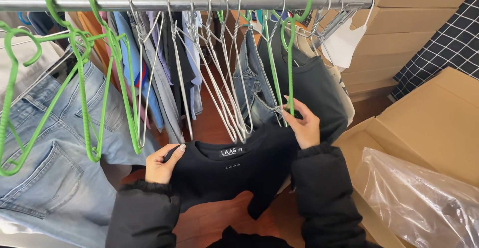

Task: Hanging a shirt on a hanger and organizing cardboard boxes in a storage area

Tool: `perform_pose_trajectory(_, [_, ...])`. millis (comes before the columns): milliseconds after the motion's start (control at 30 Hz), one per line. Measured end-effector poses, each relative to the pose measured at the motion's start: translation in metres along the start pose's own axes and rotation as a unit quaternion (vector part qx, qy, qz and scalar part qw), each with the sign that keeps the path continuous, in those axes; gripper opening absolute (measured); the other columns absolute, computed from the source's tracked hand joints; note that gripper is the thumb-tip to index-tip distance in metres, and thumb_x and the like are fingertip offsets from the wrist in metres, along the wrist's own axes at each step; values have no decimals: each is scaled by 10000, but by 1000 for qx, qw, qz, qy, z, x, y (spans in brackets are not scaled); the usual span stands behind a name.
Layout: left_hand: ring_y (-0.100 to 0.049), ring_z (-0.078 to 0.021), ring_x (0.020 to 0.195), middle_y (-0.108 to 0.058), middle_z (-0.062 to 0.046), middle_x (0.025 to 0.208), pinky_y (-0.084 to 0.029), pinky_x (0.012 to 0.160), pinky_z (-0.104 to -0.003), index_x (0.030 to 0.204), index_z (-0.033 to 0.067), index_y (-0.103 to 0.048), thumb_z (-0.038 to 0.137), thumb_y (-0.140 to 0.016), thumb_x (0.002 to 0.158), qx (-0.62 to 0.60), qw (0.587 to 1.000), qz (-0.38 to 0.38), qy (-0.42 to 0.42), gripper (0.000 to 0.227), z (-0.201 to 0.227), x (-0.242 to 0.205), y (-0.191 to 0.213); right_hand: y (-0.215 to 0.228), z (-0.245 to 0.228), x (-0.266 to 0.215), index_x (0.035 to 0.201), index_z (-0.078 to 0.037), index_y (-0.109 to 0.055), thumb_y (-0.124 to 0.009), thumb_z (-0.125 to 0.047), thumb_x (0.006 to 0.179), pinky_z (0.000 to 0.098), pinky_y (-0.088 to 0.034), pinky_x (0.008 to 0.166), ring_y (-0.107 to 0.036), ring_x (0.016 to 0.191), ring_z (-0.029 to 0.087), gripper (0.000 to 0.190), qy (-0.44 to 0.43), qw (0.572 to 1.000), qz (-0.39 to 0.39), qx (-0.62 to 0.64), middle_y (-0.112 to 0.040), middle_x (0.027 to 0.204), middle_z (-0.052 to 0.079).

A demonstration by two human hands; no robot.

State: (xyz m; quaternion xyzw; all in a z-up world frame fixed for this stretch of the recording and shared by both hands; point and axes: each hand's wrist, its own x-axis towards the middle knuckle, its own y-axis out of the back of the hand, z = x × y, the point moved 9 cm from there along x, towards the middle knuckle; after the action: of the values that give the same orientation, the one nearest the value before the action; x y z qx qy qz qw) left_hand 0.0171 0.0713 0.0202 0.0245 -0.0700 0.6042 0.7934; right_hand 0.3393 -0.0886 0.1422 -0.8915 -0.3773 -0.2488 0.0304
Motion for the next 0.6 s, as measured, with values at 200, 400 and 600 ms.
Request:
perform_pose_trajectory(200, [-479, -85, 486, -581, -93, 499, -454, 447, -240, 721, 117, -707, 166, -720, 731, -8, 999, -30, 15, 52, -13, -15, -15, 33, 19, -56, 1131, -47, -550, -629, -36, 785, 283, -532, 608, -613, 771, 223, 355, -27, 997, 51, -59, -617, 963, 147])
perform_pose_trajectory(400, [-471, -75, 477, -571, -78, 490, -444, 439, -219, 721, 130, -711, 167, -723, 719, -2, 995, -90, 41, 38, -19, -51, -44, 72, 50, -141, 1053, -112, -615, -620, -114, 800, 252, -533, 514, -637, 644, 199, 253, -124, 981, 88, -124, -631, 831, 88])
perform_pose_trajectory(600, [-473, -45, 474, -604, -34, 531, -440, 444, -193, 739, 178, -725, 212, -732, 720, 15, 990, -125, 65, 39, -53, -88, -71, 92, 32, -203, 725, -125, -601, -549, -267, 865, 232, -482, 414, -605, 419, 136, 205, -179, 949, 80, -248, -592, 499, -2])
